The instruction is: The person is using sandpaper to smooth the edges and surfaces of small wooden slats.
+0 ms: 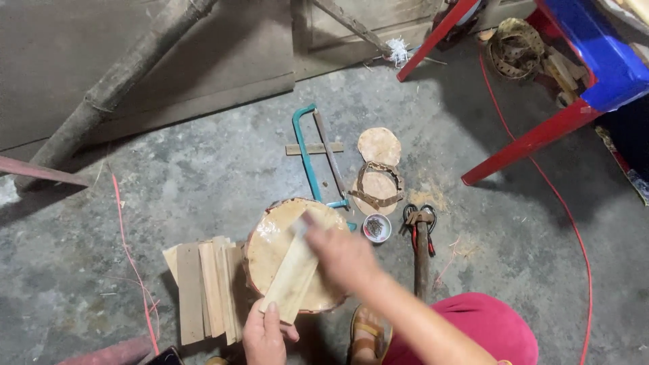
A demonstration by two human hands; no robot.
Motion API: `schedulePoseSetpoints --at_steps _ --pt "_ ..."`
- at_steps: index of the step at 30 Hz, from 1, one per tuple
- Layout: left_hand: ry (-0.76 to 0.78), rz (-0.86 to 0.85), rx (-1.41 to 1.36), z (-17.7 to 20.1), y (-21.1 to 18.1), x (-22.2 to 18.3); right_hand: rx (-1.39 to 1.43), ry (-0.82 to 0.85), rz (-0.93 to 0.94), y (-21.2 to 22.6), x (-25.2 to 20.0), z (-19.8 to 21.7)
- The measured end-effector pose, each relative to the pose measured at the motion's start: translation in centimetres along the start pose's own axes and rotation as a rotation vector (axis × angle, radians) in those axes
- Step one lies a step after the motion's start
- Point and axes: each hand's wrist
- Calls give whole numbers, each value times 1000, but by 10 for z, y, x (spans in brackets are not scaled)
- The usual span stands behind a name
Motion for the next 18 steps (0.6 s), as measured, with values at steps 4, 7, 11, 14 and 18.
schedulePoseSetpoints --at_steps 4,7,11,14,18 --pt "-39 95 -129 1 -22 -6 -98 5 -346 -68 4 -11" --pt "-120 126 -141 9 -51 -11 -23 -390 -46 -19 2 12" --pt "-161 -5 -322 11 -19 4 -145 -493 -2 2 -15 29" --pt "-104 -7 -329 8 -20 0 -19 -479 -29 -13 -16 27" --pt "-126 145 -432 -1 -33 -4 -22 -455 173 21 -34 18"
Point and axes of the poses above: each hand's wrist, its own x-axis towards the middle knuckle, its own z-axis out of the back of the hand, y = z × x, and after that the axes turned 5 degrees about x, right-handed
